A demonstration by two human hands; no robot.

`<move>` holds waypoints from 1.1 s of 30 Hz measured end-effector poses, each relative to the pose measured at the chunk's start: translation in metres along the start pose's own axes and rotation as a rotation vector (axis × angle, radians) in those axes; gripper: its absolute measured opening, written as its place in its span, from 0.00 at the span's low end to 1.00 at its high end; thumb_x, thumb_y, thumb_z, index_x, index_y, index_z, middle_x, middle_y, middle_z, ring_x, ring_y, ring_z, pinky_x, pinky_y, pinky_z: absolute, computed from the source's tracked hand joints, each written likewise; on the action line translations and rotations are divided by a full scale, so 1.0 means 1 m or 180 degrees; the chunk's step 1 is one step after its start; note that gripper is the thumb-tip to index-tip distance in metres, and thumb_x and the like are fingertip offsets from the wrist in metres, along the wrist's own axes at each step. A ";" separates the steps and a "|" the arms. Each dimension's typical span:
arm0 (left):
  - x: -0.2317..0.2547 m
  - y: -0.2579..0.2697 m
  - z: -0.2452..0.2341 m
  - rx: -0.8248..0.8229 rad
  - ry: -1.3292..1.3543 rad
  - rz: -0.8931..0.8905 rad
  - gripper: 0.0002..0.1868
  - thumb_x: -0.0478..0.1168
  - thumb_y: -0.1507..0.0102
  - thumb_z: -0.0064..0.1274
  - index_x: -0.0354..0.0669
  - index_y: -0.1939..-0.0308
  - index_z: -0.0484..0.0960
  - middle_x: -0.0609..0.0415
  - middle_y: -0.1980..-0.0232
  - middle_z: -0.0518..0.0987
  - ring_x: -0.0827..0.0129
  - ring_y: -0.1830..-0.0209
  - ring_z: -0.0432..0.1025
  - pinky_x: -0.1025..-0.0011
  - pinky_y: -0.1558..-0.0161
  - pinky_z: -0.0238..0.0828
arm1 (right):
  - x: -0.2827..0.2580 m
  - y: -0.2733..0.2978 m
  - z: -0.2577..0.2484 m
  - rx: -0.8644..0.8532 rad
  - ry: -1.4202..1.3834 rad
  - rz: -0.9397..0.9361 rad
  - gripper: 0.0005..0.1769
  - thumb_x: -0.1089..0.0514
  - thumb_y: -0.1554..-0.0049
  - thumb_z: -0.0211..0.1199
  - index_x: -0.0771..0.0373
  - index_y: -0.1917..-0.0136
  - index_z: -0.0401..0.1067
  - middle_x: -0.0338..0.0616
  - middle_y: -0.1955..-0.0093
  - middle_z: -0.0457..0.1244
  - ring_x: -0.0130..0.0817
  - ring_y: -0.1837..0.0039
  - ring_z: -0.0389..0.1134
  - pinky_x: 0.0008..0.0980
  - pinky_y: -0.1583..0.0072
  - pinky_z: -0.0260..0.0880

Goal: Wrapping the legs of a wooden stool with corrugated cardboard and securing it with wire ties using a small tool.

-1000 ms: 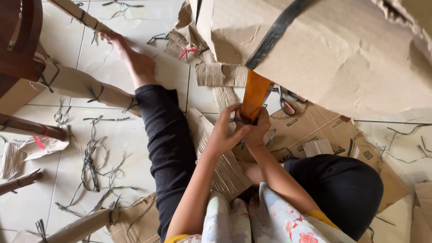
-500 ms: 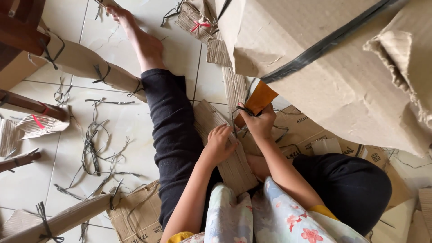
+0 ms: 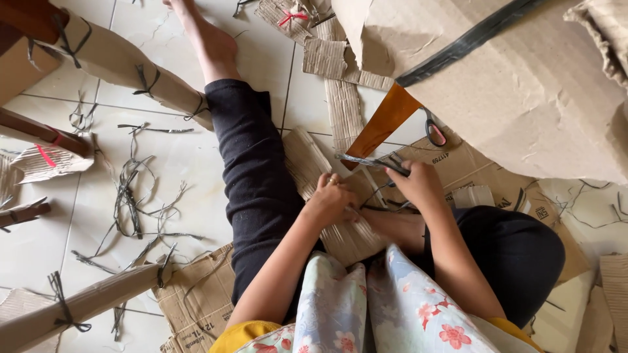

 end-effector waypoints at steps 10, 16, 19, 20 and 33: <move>-0.007 0.058 -0.169 0.2480 0.0872 -0.0076 0.12 0.56 0.36 0.59 0.56 0.62 0.81 0.61 0.61 0.76 0.64 0.49 0.70 0.53 0.35 0.56 | 0.022 -0.016 0.032 -0.0187 -0.0029 -0.0848 0.34 0.44 0.51 0.69 0.57 0.33 0.74 0.55 0.29 0.64 0.63 0.32 0.66 0.57 0.35 0.71; -0.004 0.079 -0.220 0.3368 0.2152 0.0019 0.03 0.41 0.35 0.61 0.48 0.62 0.84 0.58 0.62 0.75 0.65 0.63 0.74 0.67 0.52 0.73 | -0.057 0.061 -0.039 0.0090 -0.0433 -0.1807 0.37 0.56 0.47 0.65 0.68 0.28 0.60 0.60 0.16 0.46 0.76 0.26 0.52 0.74 0.35 0.65; 0.003 0.088 -0.228 0.3590 0.2261 0.0066 0.03 0.39 0.35 0.60 0.46 0.61 0.84 0.56 0.62 0.74 0.65 0.64 0.73 0.66 0.53 0.73 | -0.068 0.087 -0.049 -0.0433 -0.1134 -0.0506 0.56 0.41 0.55 0.77 0.73 0.24 0.59 0.66 0.22 0.53 0.70 0.25 0.55 0.65 0.28 0.60; 0.005 0.090 -0.231 0.3685 0.2370 0.0166 0.03 0.38 0.34 0.59 0.43 0.60 0.83 0.54 0.62 0.73 0.63 0.63 0.73 0.65 0.52 0.73 | -0.075 0.086 -0.057 -0.0038 -0.1276 -0.0750 0.41 0.40 0.58 0.81 0.65 0.43 0.66 0.52 0.45 0.59 0.53 0.45 0.61 0.51 0.43 0.64; -0.020 0.075 -0.179 0.3538 0.4035 0.0299 0.19 0.39 0.35 0.62 0.37 0.43 0.76 0.52 0.45 0.74 0.69 0.42 0.70 0.57 0.33 0.64 | -0.095 0.118 -0.101 0.2005 -0.2243 -0.2566 0.12 0.61 0.43 0.76 0.70 0.53 0.78 0.51 0.59 0.71 0.34 0.54 0.73 0.35 0.52 0.74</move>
Point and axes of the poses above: each hand's wrist, its own y-axis away from the middle knuckle, its own z-axis out of the palm, x = y × z, the point moved 9 cm from there along -y, towards the middle knuckle
